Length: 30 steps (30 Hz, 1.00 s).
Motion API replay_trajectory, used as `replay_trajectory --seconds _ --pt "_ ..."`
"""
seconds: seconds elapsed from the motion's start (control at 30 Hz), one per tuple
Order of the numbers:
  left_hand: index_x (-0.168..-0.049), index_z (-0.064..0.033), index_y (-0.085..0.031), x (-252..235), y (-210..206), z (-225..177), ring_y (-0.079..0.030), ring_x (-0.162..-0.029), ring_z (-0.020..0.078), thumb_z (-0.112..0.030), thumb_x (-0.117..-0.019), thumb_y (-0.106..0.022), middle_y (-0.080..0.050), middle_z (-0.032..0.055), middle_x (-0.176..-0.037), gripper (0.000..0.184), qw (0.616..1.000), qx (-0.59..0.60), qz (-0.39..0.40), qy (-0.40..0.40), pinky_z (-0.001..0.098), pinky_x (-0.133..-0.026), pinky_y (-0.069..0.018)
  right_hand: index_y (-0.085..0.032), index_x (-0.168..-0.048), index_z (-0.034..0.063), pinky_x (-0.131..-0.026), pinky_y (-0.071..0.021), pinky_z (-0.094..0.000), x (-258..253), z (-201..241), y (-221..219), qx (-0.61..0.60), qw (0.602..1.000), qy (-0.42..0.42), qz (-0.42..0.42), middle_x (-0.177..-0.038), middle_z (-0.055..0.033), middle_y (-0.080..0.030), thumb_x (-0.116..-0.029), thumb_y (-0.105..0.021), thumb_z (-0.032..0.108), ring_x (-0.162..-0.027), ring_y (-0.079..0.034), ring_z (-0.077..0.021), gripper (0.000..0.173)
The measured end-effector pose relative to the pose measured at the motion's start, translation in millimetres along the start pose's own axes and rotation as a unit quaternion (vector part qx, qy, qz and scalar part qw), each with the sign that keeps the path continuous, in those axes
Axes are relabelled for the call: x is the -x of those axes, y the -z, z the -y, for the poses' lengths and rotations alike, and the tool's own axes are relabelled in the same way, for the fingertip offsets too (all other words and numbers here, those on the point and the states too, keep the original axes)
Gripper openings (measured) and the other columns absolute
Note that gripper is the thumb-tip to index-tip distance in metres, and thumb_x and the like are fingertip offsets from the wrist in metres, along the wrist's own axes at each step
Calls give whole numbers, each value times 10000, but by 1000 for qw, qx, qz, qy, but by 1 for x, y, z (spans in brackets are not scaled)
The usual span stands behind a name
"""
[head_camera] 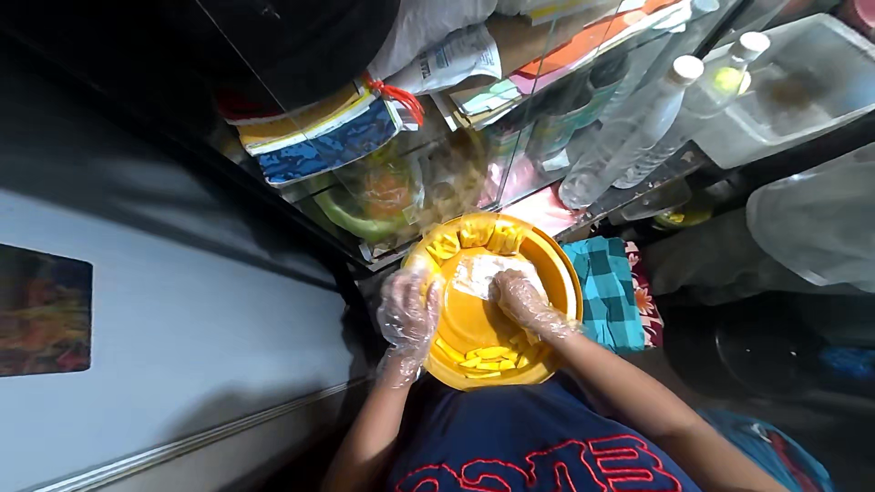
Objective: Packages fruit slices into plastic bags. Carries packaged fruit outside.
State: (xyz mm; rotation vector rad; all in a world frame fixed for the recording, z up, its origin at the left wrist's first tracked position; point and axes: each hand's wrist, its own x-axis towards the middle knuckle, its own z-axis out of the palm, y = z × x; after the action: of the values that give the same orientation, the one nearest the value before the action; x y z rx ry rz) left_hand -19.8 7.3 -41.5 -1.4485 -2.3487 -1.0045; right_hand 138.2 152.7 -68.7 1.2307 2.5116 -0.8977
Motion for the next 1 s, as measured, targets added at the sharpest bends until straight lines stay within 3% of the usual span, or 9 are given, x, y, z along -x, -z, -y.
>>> replay_trajectory --seconds 0.07,0.17,0.3,0.37,0.47,0.63,0.73,0.9,1.0 --pt "-1038 -33 -774 3 -8 -11 -716 -995 351 -170 -937 -679 -733 183 -1058 195 990 0 115 -78 481 -841 -590 -661 -1176 -29 -985 -482 -591 1 0 8 -11 1000 -9 14 -1184 -256 -652 -1024 -566 195 -1163 -617 -423 288" --pt "-1212 -41 -715 -5 -27 -22 -651 -1193 313 -228 -1037 -543 -695 162 -1238 309 922 -10 369 -115 455 -1025 -512 -701 -1167 44 -956 -497 -611 7 -6 31 -45 998 -39 -16 -1122 -211 -701 -1014 -601 234 -1092 -659 -406 264" --pt "-1405 -20 -576 -17 -57 -26 -463 -1412 335 -358 -1036 -558 -549 191 -1458 501 863 18 485 -139 483 -1187 -338 -694 -1182 48 -901 -501 -634 20 -26 52 -133 986 -76 -70 -1059 -211 -709 -1033 -601 255 -1001 -675 -405 271" --pt "-1497 -29 -482 -14 -73 -26 -345 -1492 350 -375 -1034 -552 -445 191 -1559 582 856 28 494 -149 516 -1227 -241 -690 -1162 33 -880 -502 -612 27 -30 57 -161 980 -82 -88 -1027 -208 -703 -1039 -597 251 -966 -673 -382 266" --pt "-1522 -35 -449 -9 -94 -24 -298 -1514 358 -327 -1075 -460 -403 181 -1591 534 854 20 489 -176 529 -1241 -193 -692 -1141 24 -888 -499 -590 39 -31 60 -178 975 -88 -102 -1007 -202 -699 -1039 -595 247 -965 -669 -362 263" --pt "-1277 7 -655 -15 -89 -31 -556 -1313 364 -108 -1053 -460 -625 206 -1345 319 863 -3 480 -157 486 -1125 -414 -689 -1135 8 -886 -502 -554 50 -37 56 -196 971 -86 -102 -1003 -196 -697 -1047 -584 234 -950 -666 -338 264" --pt "-1312 -19 -641 -24 -77 -40 -531 -1336 355 -133 -1067 -448 -599 197 -1383 331 855 -4 514 -66 501 -1131 -397 -690 -1150 18 -888 -519 -530 52 -43 52 -219 965 -93 -106 -1005 -180 -704 -1049 -582 242 -937 -681 -307 269" --pt "-1311 -17 -638 -40 -40 -52 -607 -1240 340 -178 -1087 -465 -647 206 -1307 326 874 146 442 139 518 -1085 -439 -696 -1137 2 -873 -548 -456 53 -46 42 -316 932 -50 -170 -989 -145 -713 -1046 -578 193 -894 -687 -226 242" --pt "-1287 34 -591 -44 -21 -50 -637 -1082 227 -189 -1104 -426 -659 181 -1201 333 798 352 418 253 391 -984 -501 -678 -1133 -2 -842 -536 -398 55 -42 40 -382 907 -6 -177 -1015 -124 -693 -1001 -646 177 -900 -650 -171 225"
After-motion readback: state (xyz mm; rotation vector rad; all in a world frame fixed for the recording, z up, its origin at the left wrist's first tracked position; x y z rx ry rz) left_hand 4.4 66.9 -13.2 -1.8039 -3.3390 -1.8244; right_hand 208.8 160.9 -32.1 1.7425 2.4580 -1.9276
